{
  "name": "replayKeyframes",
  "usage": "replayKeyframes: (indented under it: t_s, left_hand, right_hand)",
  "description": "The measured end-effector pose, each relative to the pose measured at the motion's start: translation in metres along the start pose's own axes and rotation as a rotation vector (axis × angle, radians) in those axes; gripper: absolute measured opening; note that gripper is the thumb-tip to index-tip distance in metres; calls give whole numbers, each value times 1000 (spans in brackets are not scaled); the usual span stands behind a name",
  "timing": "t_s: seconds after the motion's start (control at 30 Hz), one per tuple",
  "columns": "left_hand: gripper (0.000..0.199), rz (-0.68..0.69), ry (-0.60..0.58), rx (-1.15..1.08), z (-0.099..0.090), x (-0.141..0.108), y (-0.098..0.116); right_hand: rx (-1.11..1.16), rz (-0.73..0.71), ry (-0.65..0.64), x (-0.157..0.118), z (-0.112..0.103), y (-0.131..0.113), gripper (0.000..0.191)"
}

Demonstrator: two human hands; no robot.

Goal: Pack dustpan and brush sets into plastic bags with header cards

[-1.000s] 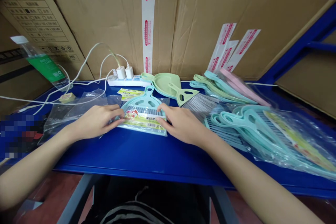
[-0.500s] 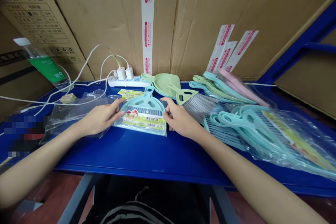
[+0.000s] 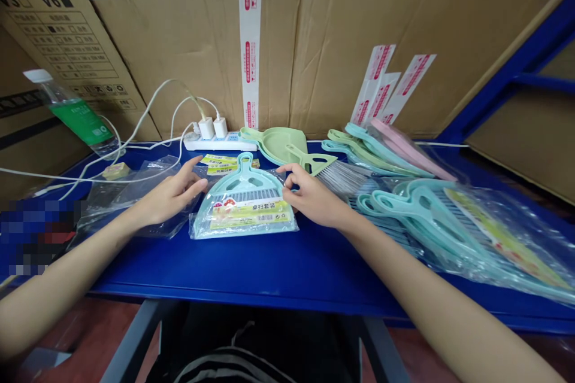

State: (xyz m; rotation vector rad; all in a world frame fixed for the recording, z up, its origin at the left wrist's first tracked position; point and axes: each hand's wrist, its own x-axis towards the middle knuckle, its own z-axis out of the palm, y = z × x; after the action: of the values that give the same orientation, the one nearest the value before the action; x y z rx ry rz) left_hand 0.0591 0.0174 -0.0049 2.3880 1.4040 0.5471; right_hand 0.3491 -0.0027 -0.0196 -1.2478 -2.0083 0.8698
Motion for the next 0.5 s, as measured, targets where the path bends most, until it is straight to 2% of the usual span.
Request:
replayKeyframes:
  t_s: [0.07,0.17,0.27,0.37,0.5]
  left_hand:
    - [67,-18,3,-113,0,1,-2]
    - [69,-60,-74,-405,2,3,-4]
    - [69,-207,-173,-707,3,4,-1]
    - [70,-353,-215,-902,4,2,4]
    - [55,-338,-314,-1037,6,-3,12]
  right_hand:
    - [9,-11,-17,0,-3,0,32]
    - [28,-35,-44,0,-7,-2,30]
    - [71,-39,-95,-2,-8,-8,30]
    - [140,-25,-129,-4,-9,-13,37]
    - [239,80,-118,-5,-12,-14,45]
